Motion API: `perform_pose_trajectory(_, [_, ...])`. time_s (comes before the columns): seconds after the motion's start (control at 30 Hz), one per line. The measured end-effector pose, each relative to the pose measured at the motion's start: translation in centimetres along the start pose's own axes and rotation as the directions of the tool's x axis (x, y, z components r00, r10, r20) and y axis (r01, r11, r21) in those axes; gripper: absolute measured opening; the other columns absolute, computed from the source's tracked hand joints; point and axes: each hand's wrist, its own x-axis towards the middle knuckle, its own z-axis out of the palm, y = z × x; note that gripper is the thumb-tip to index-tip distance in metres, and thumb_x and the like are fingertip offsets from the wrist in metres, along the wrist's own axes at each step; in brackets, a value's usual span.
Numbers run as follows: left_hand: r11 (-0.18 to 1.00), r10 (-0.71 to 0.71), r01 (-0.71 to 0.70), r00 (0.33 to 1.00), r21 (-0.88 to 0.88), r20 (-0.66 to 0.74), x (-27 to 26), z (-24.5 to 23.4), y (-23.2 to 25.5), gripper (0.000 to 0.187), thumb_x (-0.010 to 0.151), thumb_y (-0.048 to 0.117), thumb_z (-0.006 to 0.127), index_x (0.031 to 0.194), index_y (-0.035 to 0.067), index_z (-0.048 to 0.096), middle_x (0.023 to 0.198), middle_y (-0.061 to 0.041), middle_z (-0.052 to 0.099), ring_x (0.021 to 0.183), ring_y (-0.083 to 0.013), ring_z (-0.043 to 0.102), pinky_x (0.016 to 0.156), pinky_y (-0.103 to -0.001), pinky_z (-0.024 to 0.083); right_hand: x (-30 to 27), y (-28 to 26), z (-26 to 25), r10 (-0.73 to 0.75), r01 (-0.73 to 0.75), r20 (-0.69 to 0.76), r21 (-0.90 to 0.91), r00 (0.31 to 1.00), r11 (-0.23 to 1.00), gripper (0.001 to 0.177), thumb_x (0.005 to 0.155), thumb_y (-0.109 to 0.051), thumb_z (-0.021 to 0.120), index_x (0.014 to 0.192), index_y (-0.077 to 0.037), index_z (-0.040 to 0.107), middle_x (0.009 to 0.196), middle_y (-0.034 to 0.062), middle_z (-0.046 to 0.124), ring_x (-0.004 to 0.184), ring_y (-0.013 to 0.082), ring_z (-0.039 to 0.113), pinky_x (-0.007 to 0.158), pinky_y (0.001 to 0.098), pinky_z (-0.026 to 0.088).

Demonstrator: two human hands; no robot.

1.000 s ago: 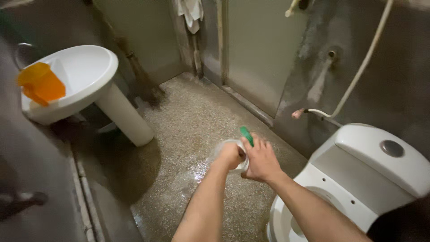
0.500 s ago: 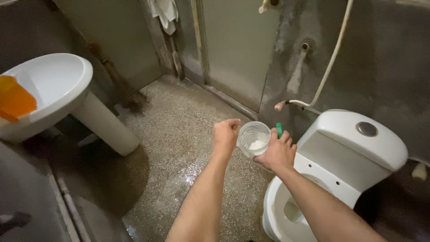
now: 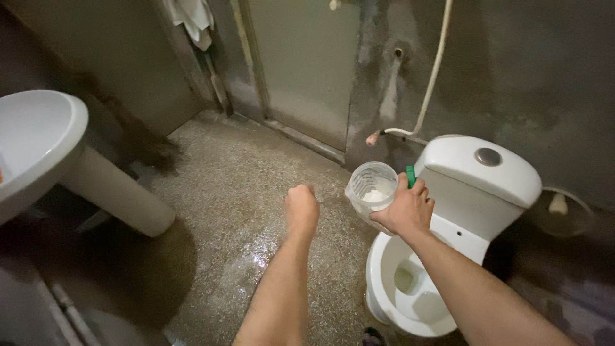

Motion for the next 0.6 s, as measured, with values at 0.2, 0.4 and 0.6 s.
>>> perform_pose_trajectory(0.2, [1.000, 0.011, -0.011, 0.999, 0.005, 0.051, -1.0, -0.2, 0.8, 0.023, 0.088, 0.009, 0.056, 0.092, 0.000, 0.077, 0.093, -0.029, 0.071, 0.092, -0.0456, 0.072, 0.081, -0.055, 0.058, -0.9, 1.3, -0.7, 0.075, -0.075, -0.014, 0.047, 0.997, 0.996, 0.125, 0.052, -0.052, 0.093, 0.154, -0.011, 0.034, 0.140, 0.0208, 0.042, 0.131, 0.0379, 0.046, 0.108, 0.0494, 0.040])
perform_pose_trajectory(0.4, [0.993, 0.068, -0.073, 0.996, 0.096, 0.061, -0.5, 2.6, 0.2, 0.021, 0.093, 0.006, 0.057, 0.095, -0.001, 0.077, 0.094, -0.028, 0.073, 0.093, -0.0436, 0.074, 0.081, -0.051, 0.060, -0.8, 3.5, -1.6, 0.086, -0.086, -0.005, 0.057, 0.996, 0.995, 0.132, 0.051, -0.056, 0.094, 0.156, -0.009, 0.029, 0.138, 0.0232, 0.040, 0.131, 0.0397, 0.043, 0.109, 0.0520, 0.036])
perform_pose_trajectory(0.6, [0.976, -0.031, -0.022, 0.971, 0.215, 0.239, -2.5, 4.8, -1.1, 0.021, 0.089, 0.008, 0.063, 0.103, 0.000, 0.076, 0.108, -0.026, 0.073, 0.105, -0.0416, 0.072, 0.091, -0.048, 0.059, -1.4, 5.6, -2.0, 0.148, -0.141, -0.053, 0.106, 0.988, 0.984, 0.126, 0.054, -0.058, 0.092, 0.153, -0.008, 0.033, 0.140, 0.0228, 0.041, 0.133, 0.0400, 0.043, 0.110, 0.0519, 0.038])
